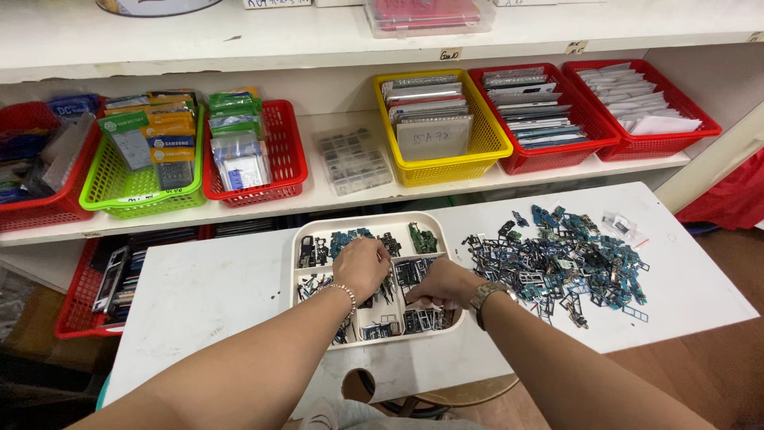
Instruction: The person sorts small electronic components from a pile on a white table into a compartmentalized tray. They pick up individual pieces, separate them by type, and place them into specific sections of the tray.
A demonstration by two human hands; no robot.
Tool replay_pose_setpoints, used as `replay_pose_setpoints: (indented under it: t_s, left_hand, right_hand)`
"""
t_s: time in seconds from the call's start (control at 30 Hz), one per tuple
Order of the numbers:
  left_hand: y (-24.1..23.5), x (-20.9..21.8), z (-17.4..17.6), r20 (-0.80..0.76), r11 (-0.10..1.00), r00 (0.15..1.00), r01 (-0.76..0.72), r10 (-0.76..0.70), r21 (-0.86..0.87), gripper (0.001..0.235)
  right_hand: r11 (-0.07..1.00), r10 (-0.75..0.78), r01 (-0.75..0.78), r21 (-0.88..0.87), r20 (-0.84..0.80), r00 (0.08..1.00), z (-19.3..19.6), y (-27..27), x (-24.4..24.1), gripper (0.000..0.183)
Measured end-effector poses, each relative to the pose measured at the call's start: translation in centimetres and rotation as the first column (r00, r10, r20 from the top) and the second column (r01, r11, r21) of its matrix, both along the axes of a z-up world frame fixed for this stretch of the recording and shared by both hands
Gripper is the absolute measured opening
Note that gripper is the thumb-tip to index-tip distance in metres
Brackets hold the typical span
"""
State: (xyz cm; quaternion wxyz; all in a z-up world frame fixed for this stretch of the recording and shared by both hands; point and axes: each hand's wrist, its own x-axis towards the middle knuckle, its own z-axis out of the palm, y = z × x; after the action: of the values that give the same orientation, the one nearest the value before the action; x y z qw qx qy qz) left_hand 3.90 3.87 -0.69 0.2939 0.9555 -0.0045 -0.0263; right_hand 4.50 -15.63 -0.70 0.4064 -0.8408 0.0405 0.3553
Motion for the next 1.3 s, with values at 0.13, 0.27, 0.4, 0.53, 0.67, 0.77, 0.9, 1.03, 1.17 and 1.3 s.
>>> replay_pose_setpoints:
  t_s: [0.13, 0.27, 0.4, 0.53, 0.67, 0.77, 0.9, 1.03, 1.17, 1.3]
  left_hand:
    - [-0.1, -0.3, 0.6, 0.036, 1.0, 0.999, 0.019, -0.018, -0.025, 0.011]
    - [-0.4, -1.2, 1.2, 0.054, 0.999, 0.998, 0.039, -0.037, -0.028, 0.016]
    - [-0.6, -1.9, 1.5, 0.097, 0.987, 0.982, 0.159, -0.162, 0.03, 0.026]
    - [-1.4, -2.0, 0.9, 0.121, 0.959, 0.956, 0.25, -0.266, 0.133, 0.035]
    - [-2.0, -1.8, 0.6, 0.096, 0.912, 0.938, 0.295, -0.333, 0.284, 0.027]
    - [-2.1, -1.8, 1.0, 0.077, 0.92, 0.95, 0.272, -0.304, 0.281, 0.026]
    - [-3.5, -2.0, 2.1, 0.07, 0.961, 0.97, 0.217, -0.232, 0.172, 0.022]
    - [-7.4, -1.5, 3.1, 0.225, 0.973, 0.946, 0.229, -0.232, 0.038, 0.033]
    - [-12.1, -0.7, 3.6, 0.258, 0.963, 0.931, 0.27, -0.259, -0.008, 0.036]
    - [-16.9, -0.1, 3.2, 0.238, 0.956, 0.929, 0.294, -0.284, -0.01, 0.035]
  right_hand:
    - [1.0, -0.025, 0.023, -0.015, -0.172, 0.985, 1.2, -0.6, 1.4, 0.036]
    - [0.981, -0.021, 0.063, -0.183, 0.223, 0.974, 0.4, 1.5, 1.1, 0.033]
    - [0.984, -0.146, 0.174, -0.044, 0.373, 0.916, -0.5, 2.6, 0.2, 0.023]
    - [0.961, -0.038, 0.191, -0.198, 0.592, 0.805, -0.6, 2.0, -0.7, 0.025]
    - [0.947, 0.073, 0.14, -0.29, 0.616, 0.784, -0.3, 2.5, -1.3, 0.028]
    - [0.96, 0.063, 0.13, -0.249, 0.641, 0.765, 0.2, 2.4, -1.6, 0.03]
    - [0.971, -0.181, 0.233, -0.061, 0.455, 0.872, 1.1, 0.6, -1.8, 0.031]
    - [0.941, -0.328, 0.328, 0.087, 0.477, 0.815, 1.7, -3.3, -1.9, 0.028]
    - [0.869, -0.494, 0.456, 0.191, 0.361, 0.791, 1.5, -8.4, -2.4, 0.024]
    - [0.819, -0.572, 0.541, 0.19, 0.355, 0.74, 0.7, -14.2, -3.1, 0.022]
